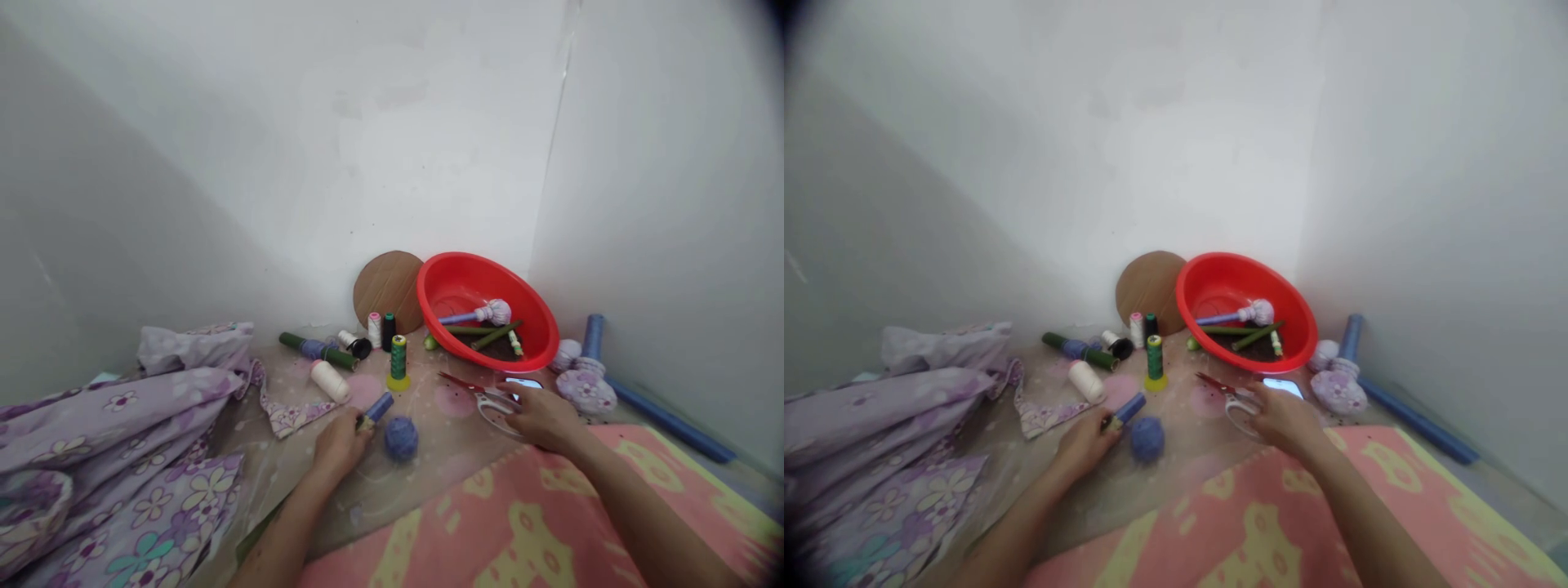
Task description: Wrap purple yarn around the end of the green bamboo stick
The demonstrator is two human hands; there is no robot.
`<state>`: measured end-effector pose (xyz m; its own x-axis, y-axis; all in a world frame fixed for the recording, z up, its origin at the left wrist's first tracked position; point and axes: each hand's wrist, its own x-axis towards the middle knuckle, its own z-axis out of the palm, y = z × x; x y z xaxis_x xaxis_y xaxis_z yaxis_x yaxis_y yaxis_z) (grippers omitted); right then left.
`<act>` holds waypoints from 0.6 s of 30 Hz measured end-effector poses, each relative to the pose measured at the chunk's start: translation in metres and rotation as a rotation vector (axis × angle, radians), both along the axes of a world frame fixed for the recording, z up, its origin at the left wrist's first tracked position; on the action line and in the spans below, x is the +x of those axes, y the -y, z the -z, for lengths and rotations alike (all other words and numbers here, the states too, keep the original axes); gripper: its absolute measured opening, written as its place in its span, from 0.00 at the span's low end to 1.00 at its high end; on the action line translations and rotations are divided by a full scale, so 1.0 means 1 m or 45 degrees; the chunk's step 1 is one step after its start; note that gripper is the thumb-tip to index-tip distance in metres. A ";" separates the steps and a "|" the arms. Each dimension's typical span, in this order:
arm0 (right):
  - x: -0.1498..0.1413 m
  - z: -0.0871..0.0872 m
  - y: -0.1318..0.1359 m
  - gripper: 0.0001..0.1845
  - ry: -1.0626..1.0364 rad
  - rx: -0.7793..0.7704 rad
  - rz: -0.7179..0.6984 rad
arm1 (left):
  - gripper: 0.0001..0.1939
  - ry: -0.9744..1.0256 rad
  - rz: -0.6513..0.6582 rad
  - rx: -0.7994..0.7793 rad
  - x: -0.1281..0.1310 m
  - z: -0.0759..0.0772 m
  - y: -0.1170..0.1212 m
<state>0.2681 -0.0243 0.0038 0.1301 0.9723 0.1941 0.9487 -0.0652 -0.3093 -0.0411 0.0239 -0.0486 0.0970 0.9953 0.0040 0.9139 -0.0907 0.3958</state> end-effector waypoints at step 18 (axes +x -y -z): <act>-0.064 -0.007 0.037 0.22 -1.666 -0.525 -0.754 | 0.13 -0.118 -0.013 0.095 0.017 -0.003 0.014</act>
